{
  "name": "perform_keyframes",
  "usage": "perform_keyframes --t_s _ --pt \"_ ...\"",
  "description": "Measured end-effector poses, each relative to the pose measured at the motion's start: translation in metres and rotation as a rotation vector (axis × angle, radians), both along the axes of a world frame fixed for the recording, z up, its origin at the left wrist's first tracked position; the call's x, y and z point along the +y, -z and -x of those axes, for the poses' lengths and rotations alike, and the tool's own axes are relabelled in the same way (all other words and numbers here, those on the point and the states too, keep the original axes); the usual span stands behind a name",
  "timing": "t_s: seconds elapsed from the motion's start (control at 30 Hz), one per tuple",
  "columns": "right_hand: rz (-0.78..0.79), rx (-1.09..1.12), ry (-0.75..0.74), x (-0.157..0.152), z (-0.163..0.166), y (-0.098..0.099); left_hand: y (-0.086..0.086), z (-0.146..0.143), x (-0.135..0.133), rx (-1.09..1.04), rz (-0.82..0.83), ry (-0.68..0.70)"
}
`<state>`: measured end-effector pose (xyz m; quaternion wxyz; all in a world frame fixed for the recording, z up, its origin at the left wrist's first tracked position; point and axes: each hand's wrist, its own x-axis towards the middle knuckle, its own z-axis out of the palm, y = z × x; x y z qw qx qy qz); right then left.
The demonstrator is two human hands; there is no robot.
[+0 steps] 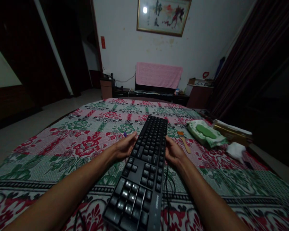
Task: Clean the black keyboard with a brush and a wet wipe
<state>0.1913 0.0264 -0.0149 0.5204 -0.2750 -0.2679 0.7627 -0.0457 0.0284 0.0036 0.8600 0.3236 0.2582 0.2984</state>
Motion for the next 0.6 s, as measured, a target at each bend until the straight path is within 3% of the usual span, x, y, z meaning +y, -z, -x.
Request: perform_keyframes --t_s 0.23,0.6 --pt "0.034 0.018 -0.078 -0.010 0.025 -0.009 -0.007 -0.005 0.004 -0.069 0.066 -0.123" --pt "0.030 0.032 -0.112 -0.005 0.036 -0.015 0.001 -0.004 0.015 -0.113 0.146 -0.274"
